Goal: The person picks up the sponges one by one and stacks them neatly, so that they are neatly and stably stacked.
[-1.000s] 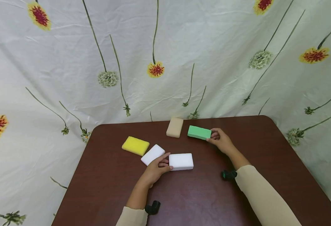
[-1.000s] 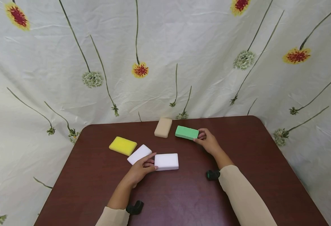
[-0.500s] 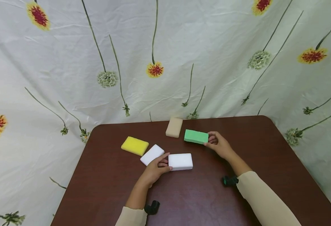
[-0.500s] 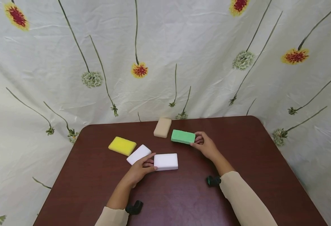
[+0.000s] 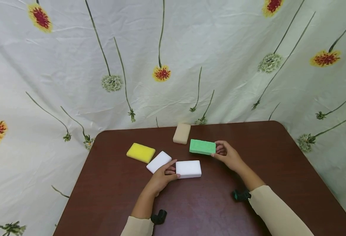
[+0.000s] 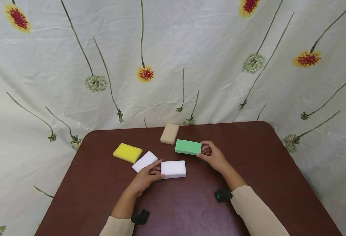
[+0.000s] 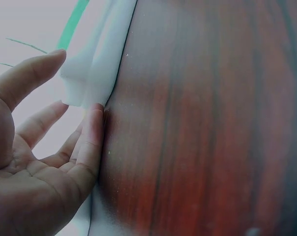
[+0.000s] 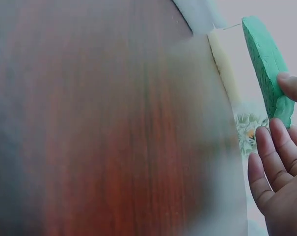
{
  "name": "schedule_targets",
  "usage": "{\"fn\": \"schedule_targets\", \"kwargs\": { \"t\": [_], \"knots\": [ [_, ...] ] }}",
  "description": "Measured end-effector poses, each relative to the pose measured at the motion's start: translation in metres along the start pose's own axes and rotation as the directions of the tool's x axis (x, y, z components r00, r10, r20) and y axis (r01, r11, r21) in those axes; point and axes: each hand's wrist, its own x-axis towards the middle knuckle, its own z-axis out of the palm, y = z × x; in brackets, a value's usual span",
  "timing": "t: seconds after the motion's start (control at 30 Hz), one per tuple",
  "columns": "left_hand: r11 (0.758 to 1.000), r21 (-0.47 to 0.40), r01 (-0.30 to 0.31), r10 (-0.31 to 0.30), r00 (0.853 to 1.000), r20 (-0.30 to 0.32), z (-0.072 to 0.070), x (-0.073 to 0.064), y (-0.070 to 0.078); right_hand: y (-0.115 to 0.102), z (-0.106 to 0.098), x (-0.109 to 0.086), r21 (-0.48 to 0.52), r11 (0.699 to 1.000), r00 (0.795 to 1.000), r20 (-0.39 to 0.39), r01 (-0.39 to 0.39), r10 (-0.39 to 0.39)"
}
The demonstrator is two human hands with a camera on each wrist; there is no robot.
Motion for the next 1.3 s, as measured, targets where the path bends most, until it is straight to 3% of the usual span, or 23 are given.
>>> {"fn": "schedule_targets", "kwargs": {
  "t": [0.8, 1.3],
  "knots": [
    [1.0, -0.016, -0.007, 0.007, 1.0, 0.009, 0.0, -0.001, 0.001, -0.025, 0.024, -0.031, 0.029, 0.991, 0.99, 0.037, 0.132, -0.133],
    [1.0, -0.028, -0.008, 0.009, 1.0, 0.02, 0.0, 0.002, -0.004, -0.027, 0.04, -0.04, 0.011, 0.993, 0.986, 0.121, 0.117, -0.117]
  ]
}}
